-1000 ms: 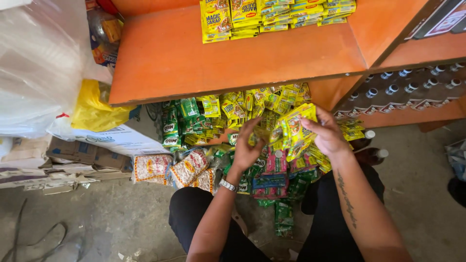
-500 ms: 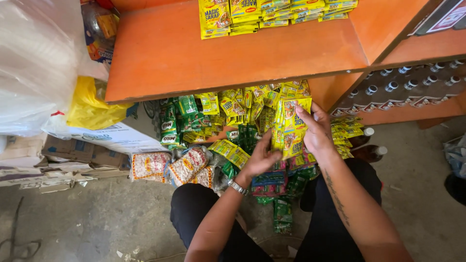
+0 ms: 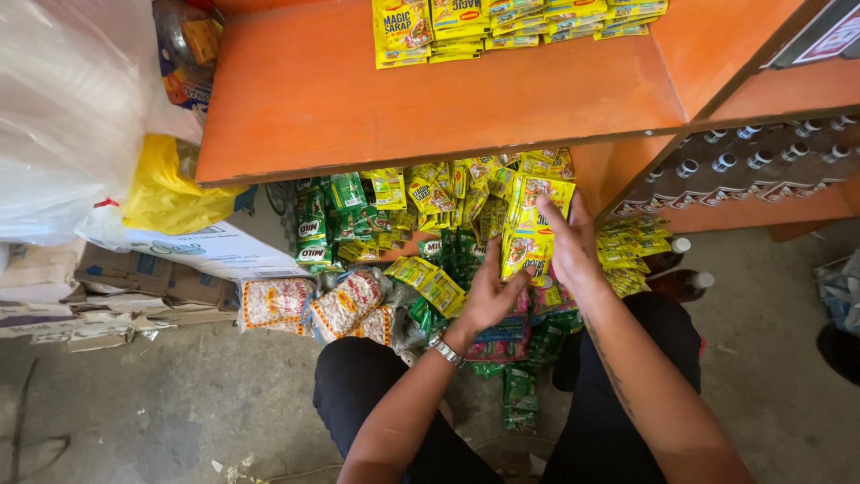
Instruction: Organizes and stacks seasoning packets on a grocery store shelf.
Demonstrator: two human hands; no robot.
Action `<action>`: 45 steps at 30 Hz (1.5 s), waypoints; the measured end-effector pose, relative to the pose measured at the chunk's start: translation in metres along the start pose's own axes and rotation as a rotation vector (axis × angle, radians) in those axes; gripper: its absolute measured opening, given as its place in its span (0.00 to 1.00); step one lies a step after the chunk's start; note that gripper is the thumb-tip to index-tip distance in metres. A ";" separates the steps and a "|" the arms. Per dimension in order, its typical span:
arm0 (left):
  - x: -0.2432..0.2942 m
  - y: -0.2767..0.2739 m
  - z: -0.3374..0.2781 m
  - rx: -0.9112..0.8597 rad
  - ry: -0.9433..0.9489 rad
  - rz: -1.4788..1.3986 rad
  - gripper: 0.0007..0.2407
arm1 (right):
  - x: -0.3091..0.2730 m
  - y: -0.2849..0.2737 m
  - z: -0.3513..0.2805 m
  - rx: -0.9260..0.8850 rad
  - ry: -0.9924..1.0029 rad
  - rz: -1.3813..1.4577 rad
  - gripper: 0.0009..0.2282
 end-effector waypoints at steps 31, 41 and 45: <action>-0.170 -0.035 -0.006 -0.006 -0.660 -0.311 0.34 | 0.007 -0.049 0.012 -0.034 0.055 0.074 0.14; -0.098 -0.061 0.021 0.227 -0.360 -0.905 0.21 | 0.024 -0.031 -0.006 -0.416 0.332 -0.054 0.19; -0.082 -0.055 0.025 0.153 -0.274 -1.017 0.25 | 0.031 -0.013 -0.018 -0.484 0.382 -0.193 0.20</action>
Point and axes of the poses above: each hand's wrist, its own z-axis towards the middle knuckle, its own y-axis out of the palm, x = y × z, the point moved 8 cm from there along z, towards the middle knuckle, and after that the axes turned 2 degrees about z, right-handed, at the moved point
